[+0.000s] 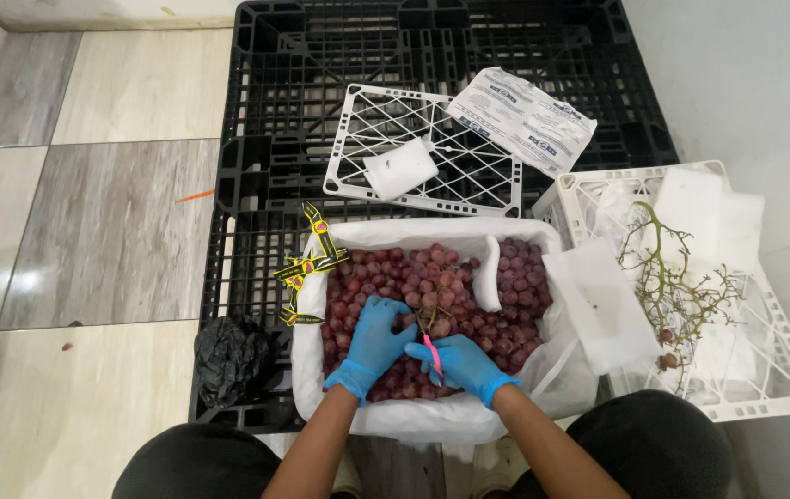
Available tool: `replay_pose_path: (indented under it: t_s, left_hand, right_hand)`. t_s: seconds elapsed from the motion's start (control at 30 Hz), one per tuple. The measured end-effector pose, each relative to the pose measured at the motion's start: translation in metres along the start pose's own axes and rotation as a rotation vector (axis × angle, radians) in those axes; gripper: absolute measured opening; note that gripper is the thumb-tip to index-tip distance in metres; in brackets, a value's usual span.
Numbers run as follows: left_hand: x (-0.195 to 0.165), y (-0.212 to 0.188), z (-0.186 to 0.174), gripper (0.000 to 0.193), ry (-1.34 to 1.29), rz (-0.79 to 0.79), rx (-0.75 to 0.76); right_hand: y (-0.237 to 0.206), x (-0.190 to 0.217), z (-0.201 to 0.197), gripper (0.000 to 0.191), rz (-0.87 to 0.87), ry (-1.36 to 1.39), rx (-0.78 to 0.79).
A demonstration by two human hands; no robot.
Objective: The person uses pink-handled scissors to cut grape clusters from their stems and places the trimmed clusters into a white styrofoam container. The person repeatedly picks up bunches, snips the stems, and deposits the cut grapes into the container.
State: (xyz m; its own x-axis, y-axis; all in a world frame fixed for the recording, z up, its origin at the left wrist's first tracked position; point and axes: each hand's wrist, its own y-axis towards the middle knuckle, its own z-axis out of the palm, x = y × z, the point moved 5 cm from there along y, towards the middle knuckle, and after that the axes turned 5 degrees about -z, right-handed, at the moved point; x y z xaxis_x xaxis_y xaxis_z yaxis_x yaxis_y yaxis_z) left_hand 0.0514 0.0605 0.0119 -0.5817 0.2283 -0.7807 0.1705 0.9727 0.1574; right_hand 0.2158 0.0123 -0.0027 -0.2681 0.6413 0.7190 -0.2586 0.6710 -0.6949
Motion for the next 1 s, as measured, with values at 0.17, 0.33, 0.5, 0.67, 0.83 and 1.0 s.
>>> replay_pose_path:
  t_s: [0.17, 0.33, 0.5, 0.67, 0.83, 1.0]
  left_hand:
    - [-0.002, -0.001, -0.002, 0.028, 0.016, 0.104, -0.055]
    - [0.007, 0.000, -0.008, 0.019, 0.038, -0.058, 0.010]
    - [0.010, 0.007, -0.025, 0.023, 0.346, -0.048, 0.003]
    - [-0.006, 0.004, -0.007, 0.020, 0.448, 0.062, 0.047]
    - [-0.016, 0.004, 0.017, 0.017, 0.404, 0.086, 0.107]
    - [-0.023, 0.003, 0.021, 0.032, 0.097, 0.162, 0.018]
  right_hand:
    - [0.007, 0.008, -0.002, 0.054, -0.095, -0.176, -0.034]
    - [-0.007, 0.017, -0.016, 0.050, -0.162, -0.348, -0.084]
    - [-0.017, 0.020, -0.038, 0.062, -0.201, -0.740, -0.119]
    - [-0.024, 0.013, -0.055, 0.065, -0.148, -0.904, -0.182]
    - [-0.035, 0.015, -0.065, 0.062, -0.059, -0.896, -0.173]
    - [-0.064, 0.028, -0.086, 0.062, 0.006, -0.958, -0.218]
